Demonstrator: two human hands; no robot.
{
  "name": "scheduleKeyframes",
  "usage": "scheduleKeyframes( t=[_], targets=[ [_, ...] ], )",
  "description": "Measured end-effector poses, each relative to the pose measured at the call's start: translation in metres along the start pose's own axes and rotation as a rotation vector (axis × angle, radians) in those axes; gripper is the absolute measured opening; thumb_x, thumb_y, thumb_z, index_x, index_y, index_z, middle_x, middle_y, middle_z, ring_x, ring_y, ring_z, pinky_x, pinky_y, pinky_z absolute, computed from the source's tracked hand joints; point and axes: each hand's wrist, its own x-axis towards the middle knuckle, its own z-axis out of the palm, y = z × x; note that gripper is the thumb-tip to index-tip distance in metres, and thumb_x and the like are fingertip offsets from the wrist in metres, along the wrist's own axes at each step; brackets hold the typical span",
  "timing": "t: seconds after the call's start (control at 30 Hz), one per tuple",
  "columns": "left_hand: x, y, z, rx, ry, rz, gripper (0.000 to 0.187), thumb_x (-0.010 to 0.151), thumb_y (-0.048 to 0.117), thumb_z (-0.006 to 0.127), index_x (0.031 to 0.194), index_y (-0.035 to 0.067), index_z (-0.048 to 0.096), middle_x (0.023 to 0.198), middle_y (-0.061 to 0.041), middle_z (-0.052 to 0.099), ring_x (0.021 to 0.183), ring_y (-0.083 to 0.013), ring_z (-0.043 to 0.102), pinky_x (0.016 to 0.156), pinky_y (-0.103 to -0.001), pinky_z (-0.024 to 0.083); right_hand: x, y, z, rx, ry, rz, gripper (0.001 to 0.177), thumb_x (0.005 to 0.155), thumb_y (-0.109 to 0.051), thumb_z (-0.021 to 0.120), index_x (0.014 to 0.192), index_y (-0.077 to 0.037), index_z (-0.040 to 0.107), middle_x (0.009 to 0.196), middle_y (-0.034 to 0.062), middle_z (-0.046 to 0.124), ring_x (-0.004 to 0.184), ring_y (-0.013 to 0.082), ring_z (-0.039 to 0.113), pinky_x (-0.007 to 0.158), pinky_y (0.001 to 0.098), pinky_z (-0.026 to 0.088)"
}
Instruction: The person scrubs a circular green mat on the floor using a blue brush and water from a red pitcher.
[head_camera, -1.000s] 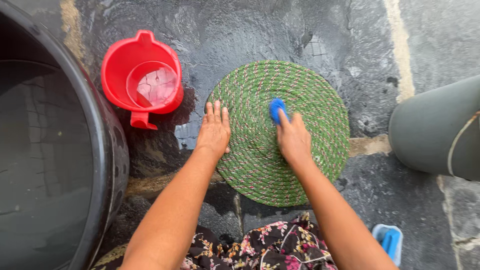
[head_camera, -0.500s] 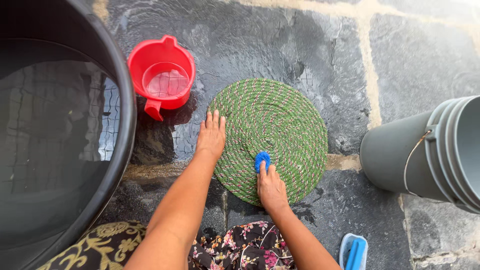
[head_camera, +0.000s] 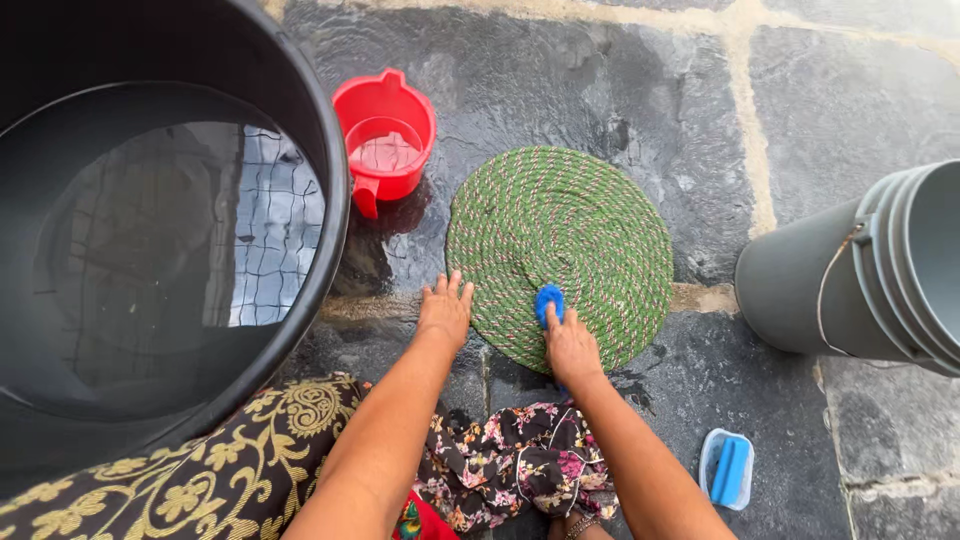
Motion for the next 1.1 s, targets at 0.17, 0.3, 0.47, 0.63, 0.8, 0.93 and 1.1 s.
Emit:
scheduleKeyframes(
  t=[0.17, 0.3, 0.47, 0.63, 0.8, 0.93, 1.1],
  targets=[
    [0.015, -0.002, 0.001, 0.039, 0.012, 0.057, 0.06, 0.106, 0.026, 0.042, 0.163, 0.014, 0.026, 0.169, -0.017, 0.021, 0.15, -0.0409, 0.029, 0.117, -0.06, 0.03, -0.015, -0.028, -0.021, 0.119, -0.078, 0.142, 0.045, 0.102, -0.031, 0.057, 0.146, -0.022, 0.054, 0.114, 0.0199, 0.057, 0.095, 0.0387, 0.068, 0.085, 0.0504, 0.057],
    [0.011, -0.005, 0.002, 0.103, 0.04, 0.102, 0.061, 0.104, 0.025, 0.044, 0.161, 0.008, 0.031, 0.166, -0.022, 0.027, 0.147, -0.044, 0.033, 0.116, -0.061, 0.029, 0.03, -0.036, -0.012, 0.106, 0.213, 0.032, 0.046, 0.098, -0.02, 0.056, 0.142, -0.011, 0.053, 0.108, 0.0221, 0.058, 0.09, 0.0408, 0.067, 0.072, 0.0513, 0.057],
    [0.001, 0.001, -0.018, 0.175, 0.133, 0.211, 0.04, 0.102, 0.028, 0.048, 0.132, 0.007, 0.065, 0.143, -0.017, 0.053, 0.13, -0.046, 0.048, 0.098, -0.056, 0.041, 0.09, -0.032, -0.009, 0.041, 0.098, 0.049, 0.044, 0.101, -0.02, 0.054, 0.143, -0.008, 0.052, 0.108, 0.0206, 0.058, 0.09, 0.0394, 0.068, 0.075, 0.0518, 0.058],
    [0.003, 0.004, -0.044, 0.292, 0.212, 0.308, 0.025, 0.096, 0.025, 0.056, 0.101, 0.017, 0.08, 0.1, -0.009, 0.076, 0.102, -0.0341, 0.066, 0.072, -0.047, 0.046, 0.036, -0.037, -0.02, 0.127, 0.186, -0.048, 0.043, 0.095, -0.023, 0.059, 0.136, -0.009, 0.056, 0.101, 0.0206, 0.057, 0.084, 0.0396, 0.068, 0.066, 0.0509, 0.057],
    [0.011, 0.006, -0.051, 0.303, 0.192, 0.415, 0.021, 0.095, 0.023, 0.06, 0.098, 0.019, 0.08, 0.09, -0.004, 0.078, 0.087, -0.0298, 0.073, 0.071, -0.052, 0.052, 0.038, -0.049, -0.014, 0.156, 0.204, 0.013, 0.042, 0.098, -0.023, 0.059, 0.137, -0.008, 0.056, 0.101, 0.0201, 0.056, 0.082, 0.0388, 0.067, 0.063, 0.05, 0.056],
    [0.02, 0.004, -0.045, 0.282, 0.208, 0.385, 0.017, 0.092, 0.022, 0.063, 0.092, 0.02, 0.08, 0.089, -0.003, 0.077, 0.087, -0.0265, 0.075, 0.071, -0.048, 0.057, 0.089, -0.054, -0.013, 0.128, 0.228, 0.054, 0.04, 0.099, -0.025, 0.06, 0.136, -0.009, 0.058, 0.101, 0.0198, 0.056, 0.084, 0.0383, 0.066, 0.066, 0.0509, 0.056],
    [0.036, -0.003, -0.038, 0.043, 0.206, 0.349, 0.019, 0.092, 0.015, 0.062, 0.085, 0.021, 0.079, 0.086, -0.004, 0.077, 0.085, -0.0232, 0.076, 0.07, -0.039, 0.057, 0.046, -0.062, -0.015, 0.167, 0.262, -0.063, 0.043, 0.094, -0.022, 0.062, 0.135, -0.009, 0.057, 0.101, 0.02, 0.055, 0.085, 0.0384, 0.066, 0.063, 0.05, 0.056]
  ],
)
